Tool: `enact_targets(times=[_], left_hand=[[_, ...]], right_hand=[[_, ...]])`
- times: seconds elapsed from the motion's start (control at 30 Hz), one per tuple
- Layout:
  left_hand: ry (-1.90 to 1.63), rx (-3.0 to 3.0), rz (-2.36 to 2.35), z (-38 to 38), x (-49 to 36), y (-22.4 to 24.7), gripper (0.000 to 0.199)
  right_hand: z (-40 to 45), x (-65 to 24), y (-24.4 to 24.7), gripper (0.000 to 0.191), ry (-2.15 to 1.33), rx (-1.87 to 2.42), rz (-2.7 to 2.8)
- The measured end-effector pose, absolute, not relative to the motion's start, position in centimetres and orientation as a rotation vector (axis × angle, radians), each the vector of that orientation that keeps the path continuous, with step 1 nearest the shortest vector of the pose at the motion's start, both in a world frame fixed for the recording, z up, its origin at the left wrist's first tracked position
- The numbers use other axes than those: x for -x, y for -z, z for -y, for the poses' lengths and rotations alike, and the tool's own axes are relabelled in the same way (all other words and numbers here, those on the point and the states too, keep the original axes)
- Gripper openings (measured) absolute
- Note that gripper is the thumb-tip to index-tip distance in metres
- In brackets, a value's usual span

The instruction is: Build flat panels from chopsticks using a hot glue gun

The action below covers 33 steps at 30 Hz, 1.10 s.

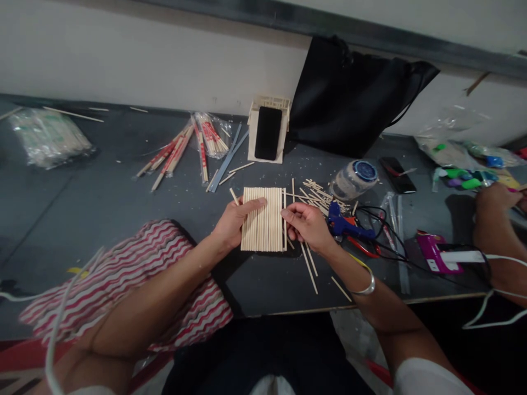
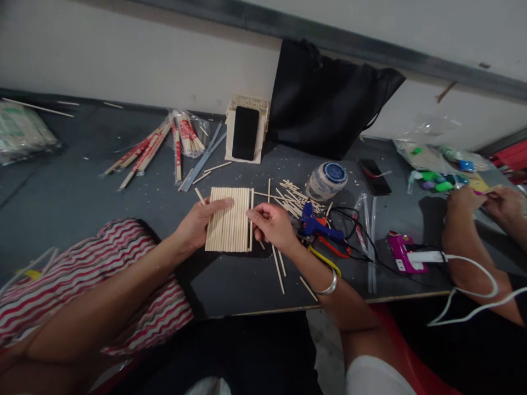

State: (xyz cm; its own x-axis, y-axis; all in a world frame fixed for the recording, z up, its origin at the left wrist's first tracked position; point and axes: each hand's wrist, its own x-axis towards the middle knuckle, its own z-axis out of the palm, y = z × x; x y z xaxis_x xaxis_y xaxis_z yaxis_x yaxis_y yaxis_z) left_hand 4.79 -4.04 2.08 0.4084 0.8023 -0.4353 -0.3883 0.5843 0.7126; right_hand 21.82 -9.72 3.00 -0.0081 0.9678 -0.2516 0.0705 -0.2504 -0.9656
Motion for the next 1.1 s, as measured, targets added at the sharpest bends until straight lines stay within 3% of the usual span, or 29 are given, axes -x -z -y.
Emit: enact_targets(times=[1.1], left_hand=[[-0.772, -0.508, -0.888, 3.37, -4.50, -1.39, 0.016]], right_hand=[[9.81, -21.83, -3.22, 0.051, -1.487, 1.448, 1.093]])
